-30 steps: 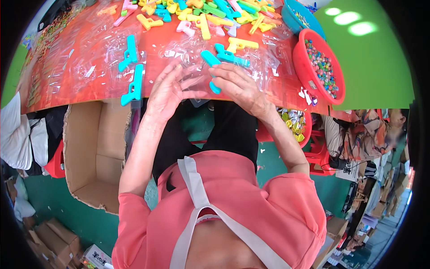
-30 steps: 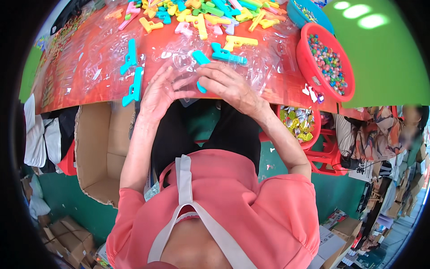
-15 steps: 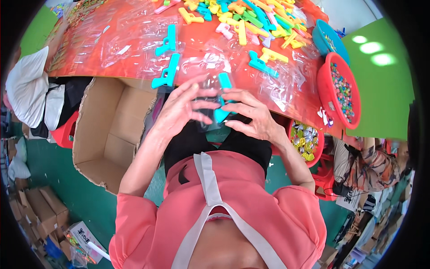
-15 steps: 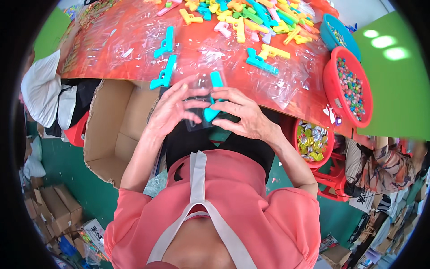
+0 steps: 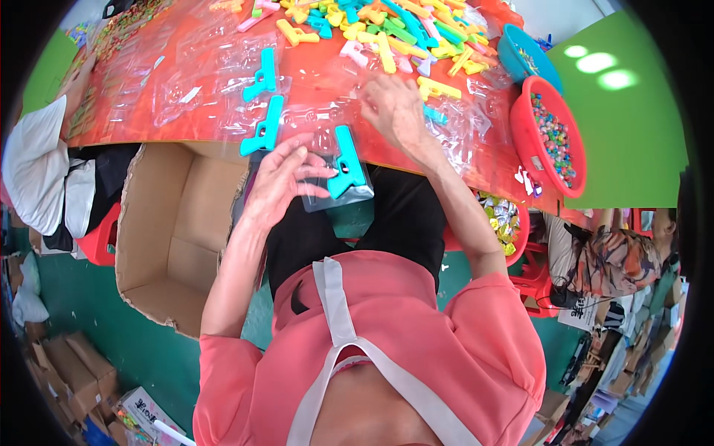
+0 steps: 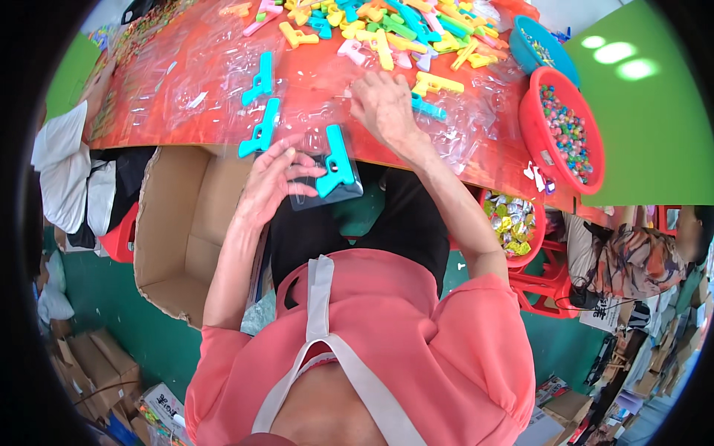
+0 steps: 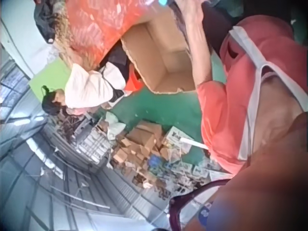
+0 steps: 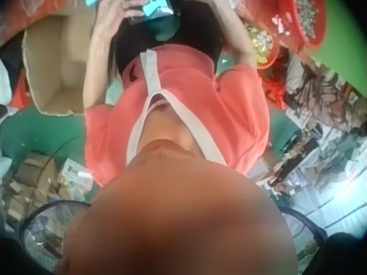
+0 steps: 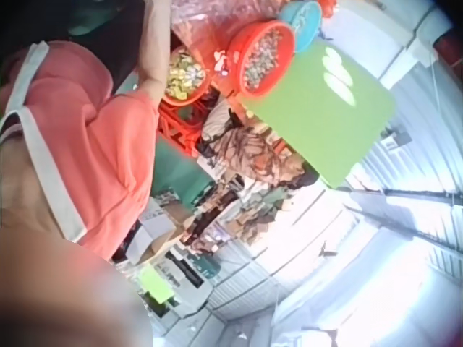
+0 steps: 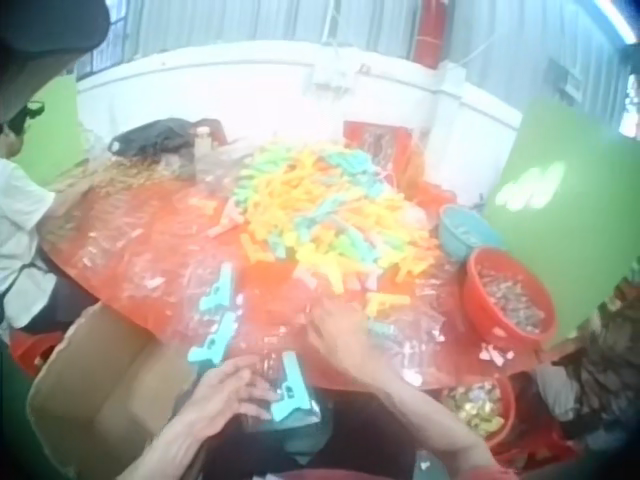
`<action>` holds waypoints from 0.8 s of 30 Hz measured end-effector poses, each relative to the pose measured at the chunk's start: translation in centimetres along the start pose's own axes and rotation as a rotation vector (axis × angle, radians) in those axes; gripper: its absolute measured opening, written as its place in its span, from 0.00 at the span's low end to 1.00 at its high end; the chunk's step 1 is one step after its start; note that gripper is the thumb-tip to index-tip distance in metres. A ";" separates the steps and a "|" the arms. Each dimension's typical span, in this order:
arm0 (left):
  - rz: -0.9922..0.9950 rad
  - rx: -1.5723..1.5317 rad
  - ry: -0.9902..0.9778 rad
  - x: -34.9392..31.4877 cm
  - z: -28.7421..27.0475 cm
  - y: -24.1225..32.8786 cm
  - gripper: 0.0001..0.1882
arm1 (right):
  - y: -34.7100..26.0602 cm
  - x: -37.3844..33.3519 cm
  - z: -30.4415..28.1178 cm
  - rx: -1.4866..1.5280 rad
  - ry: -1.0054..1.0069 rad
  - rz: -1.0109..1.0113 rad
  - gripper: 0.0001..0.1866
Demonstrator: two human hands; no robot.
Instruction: Packing plastic toy guns and small capsules into clear plastic trays at a factory workstation.
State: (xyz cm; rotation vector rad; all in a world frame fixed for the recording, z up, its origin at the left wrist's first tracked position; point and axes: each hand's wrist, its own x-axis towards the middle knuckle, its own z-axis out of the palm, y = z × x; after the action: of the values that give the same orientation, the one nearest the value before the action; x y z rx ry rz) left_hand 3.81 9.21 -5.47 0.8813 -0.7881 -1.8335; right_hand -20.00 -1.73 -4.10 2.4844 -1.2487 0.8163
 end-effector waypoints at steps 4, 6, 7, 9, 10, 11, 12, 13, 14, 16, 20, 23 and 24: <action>0.047 0.162 -0.050 3.9 0.8 1.2 0.24 | 2.6 1.3 -3.3 0.267 0.105 0.200 0.05; 0.070 0.235 -0.044 6.0 1.1 1.5 0.25 | 3.4 1.1 -5.0 0.458 0.200 0.280 0.05; 0.139 0.350 0.004 7.3 0.9 1.4 0.26 | 3.5 1.1 -5.7 0.529 0.222 0.305 0.05; 0.298 0.684 0.113 8.0 1.7 2.2 0.31 | 3.3 0.7 -6.7 0.476 0.240 0.229 0.05; 0.448 0.948 0.227 8.9 1.4 2.1 0.31 | 3.0 0.3 -7.2 0.425 0.255 0.153 0.05; 0.599 1.210 0.344 9.8 1.2 2.1 0.32 | 2.4 0.0 -7.6 0.317 0.243 0.093 0.06; 0.676 1.233 0.390 9.9 1.8 2.3 0.33 | 2.3 -0.6 -7.4 0.219 0.257 -0.009 0.08; 0.691 1.284 0.392 10.0 2.3 2.7 0.33 | 2.1 -1.2 -7.2 0.120 0.268 -0.111 0.09; 0.706 1.335 0.392 10.0 2.6 3.1 0.34 | 1.5 -2.0 -7.2 0.086 0.196 -0.160 0.13; 0.628 1.389 0.337 10.1 2.1 3.7 0.29 | -0.2 -3.0 -6.7 0.081 0.190 -0.274 0.12; 0.766 1.489 0.327 10.4 0.9 3.5 0.20 | -3.5 -4.1 -5.8 0.152 0.159 -0.357 0.12; 0.683 0.952 0.394 9.4 1.7 4.2 0.18 | -4.0 -4.3 -5.6 0.155 0.190 -0.355 0.13; 0.427 0.532 0.357 8.3 1.9 4.9 0.22 | -4.1 -4.2 -5.8 0.157 0.189 -0.354 0.13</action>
State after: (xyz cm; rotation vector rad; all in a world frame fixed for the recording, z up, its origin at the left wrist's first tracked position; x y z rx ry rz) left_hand 1.84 0.11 -2.47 1.2207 -1.1486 -1.0648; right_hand -20.87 6.14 -1.67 2.5684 -0.6792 1.0529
